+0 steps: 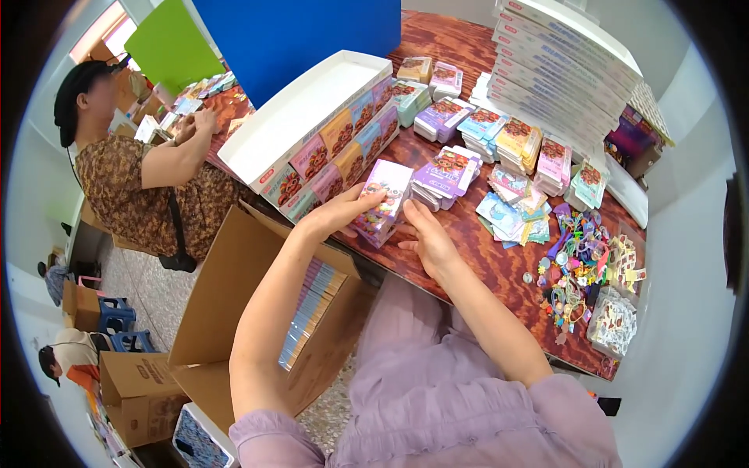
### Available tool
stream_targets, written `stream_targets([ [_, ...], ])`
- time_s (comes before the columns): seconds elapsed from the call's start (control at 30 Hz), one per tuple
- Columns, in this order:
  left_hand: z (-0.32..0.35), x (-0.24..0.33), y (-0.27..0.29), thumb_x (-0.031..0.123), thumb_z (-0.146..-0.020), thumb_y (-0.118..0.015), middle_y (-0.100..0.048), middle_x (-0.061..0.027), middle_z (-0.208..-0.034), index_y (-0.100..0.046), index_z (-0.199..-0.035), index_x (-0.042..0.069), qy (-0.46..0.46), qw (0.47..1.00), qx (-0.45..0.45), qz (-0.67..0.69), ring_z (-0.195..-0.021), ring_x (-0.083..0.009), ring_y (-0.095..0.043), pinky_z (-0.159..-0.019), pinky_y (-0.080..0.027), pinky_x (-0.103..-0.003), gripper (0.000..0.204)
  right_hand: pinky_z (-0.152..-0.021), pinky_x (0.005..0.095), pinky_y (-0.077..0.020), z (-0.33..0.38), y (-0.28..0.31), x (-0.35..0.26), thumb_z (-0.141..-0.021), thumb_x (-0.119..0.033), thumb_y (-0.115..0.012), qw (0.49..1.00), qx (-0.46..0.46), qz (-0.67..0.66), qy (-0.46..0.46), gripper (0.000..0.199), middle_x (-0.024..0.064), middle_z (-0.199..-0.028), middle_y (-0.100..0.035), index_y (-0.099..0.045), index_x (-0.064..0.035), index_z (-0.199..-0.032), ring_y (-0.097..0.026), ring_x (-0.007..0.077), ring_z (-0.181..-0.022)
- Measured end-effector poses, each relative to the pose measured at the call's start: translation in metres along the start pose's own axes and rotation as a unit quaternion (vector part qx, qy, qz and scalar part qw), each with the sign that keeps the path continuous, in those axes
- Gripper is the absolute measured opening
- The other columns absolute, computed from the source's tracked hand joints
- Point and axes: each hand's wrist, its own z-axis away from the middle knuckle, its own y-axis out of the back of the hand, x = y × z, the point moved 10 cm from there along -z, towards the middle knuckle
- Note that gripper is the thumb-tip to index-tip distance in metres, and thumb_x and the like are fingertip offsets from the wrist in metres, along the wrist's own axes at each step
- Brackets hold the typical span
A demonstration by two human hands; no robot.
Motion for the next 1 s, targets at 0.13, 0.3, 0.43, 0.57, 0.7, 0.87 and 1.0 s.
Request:
stream_targets([
  [0.13, 0.006, -0.005, 0.004, 0.068, -0.089, -0.056, -0.057, -0.0064, -0.135, -0.047, -0.146, 0.017, -0.011, 1.0, 0.013, -0.011, -0.12, -0.0178, -0.054, -0.085, -0.05, -0.034, 0.077, -0.096, 0.0419, -0.0377, 0.0, -0.004, 0.003, -0.094, -0.053, -0.06, 1.0, 0.01, -0.016, 0.014, 0.067, 0.0051, -0.136, -0.052, -0.042, -0.0123, -0.144, -0.049, 0.0214, -0.121],
  [0.3, 0.014, -0.021, 0.007, 0.068, -0.088, -0.058, -0.056, -0.0072, -0.135, -0.047, -0.145, 0.015, 0.046, 0.999, 0.012, 0.011, -0.119, -0.0182, -0.054, -0.088, -0.048, -0.034, 0.078, -0.099, 0.0463, -0.0346, 0.002, -0.006, -0.001, -0.094, -0.051, -0.061, 0.999, 0.018, -0.029, 0.014, 0.059, 0.006, -0.136, -0.052, -0.046, -0.0134, -0.137, -0.046, 0.0239, -0.125],
  [0.43, 0.015, -0.027, 0.0, 0.066, -0.089, -0.06, -0.056, -0.0075, -0.134, -0.041, -0.148, 0.015, 0.037, 0.998, 0.022, 0.046, -0.119, -0.019, -0.055, -0.091, -0.048, -0.036, 0.081, -0.1, 0.0475, -0.0349, 0.008, -0.007, -0.008, -0.094, -0.051, -0.062, 0.998, 0.052, 0.007, 0.029, 0.057, 0.0079, -0.133, -0.053, -0.047, -0.0117, -0.133, -0.047, 0.0227, -0.125],
  [0.57, 0.035, -0.026, -0.01, 0.052, -0.09, -0.068, -0.056, -0.0073, -0.134, -0.034, -0.15, 0.011, -0.008, 0.99, 0.012, 0.141, -0.119, -0.0193, -0.056, -0.098, -0.047, -0.038, 0.08, -0.099, 0.0441, -0.0383, 0.015, -0.018, -0.013, -0.097, -0.049, -0.059, 0.998, 0.029, -0.017, 0.056, 0.05, 0.0086, -0.128, -0.055, -0.049, -0.0107, -0.127, -0.051, 0.0202, -0.12],
  [0.7, 0.051, 0.004, -0.02, 0.032, -0.083, -0.079, -0.053, -0.0129, -0.137, -0.021, -0.155, 0.005, -0.152, 0.966, 0.06, 0.202, -0.125, -0.0195, -0.053, -0.102, -0.046, -0.038, 0.096, -0.102, 0.0408, -0.0395, 0.019, -0.016, -0.022, -0.101, -0.045, -0.054, 0.99, 0.032, -0.057, 0.121, 0.048, 0.0093, -0.129, -0.056, -0.049, -0.0076, -0.13, -0.052, 0.0195, -0.121],
  [0.87, 0.048, 0.025, -0.099, 0.005, -0.066, -0.089, -0.04, -0.0179, -0.147, 0.011, -0.158, 0.01, -0.288, 0.908, 0.149, 0.263, -0.13, -0.026, -0.048, -0.105, -0.044, -0.04, 0.136, -0.106, 0.0344, -0.0398, 0.058, 0.015, -0.075, -0.104, -0.046, -0.045, 0.972, -0.003, -0.065, 0.226, 0.058, 0.0104, -0.134, -0.054, -0.047, -0.0001, -0.14, -0.052, 0.0193, -0.123],
  [1.0, 0.001, 0.0, -0.132, 0.003, -0.063, -0.088, -0.028, -0.0233, -0.153, 0.013, -0.157, 0.007, -0.318, 0.906, 0.248, 0.13, -0.138, -0.0324, -0.039, -0.111, -0.038, -0.043, 0.138, -0.094, 0.0311, -0.0477, 0.033, 0.077, -0.064, -0.104, -0.047, -0.045, 0.978, -0.001, 0.025, 0.207, 0.056, 0.0106, -0.123, -0.06, -0.054, 0.0004, -0.133, -0.058, 0.0158, -0.111],
])
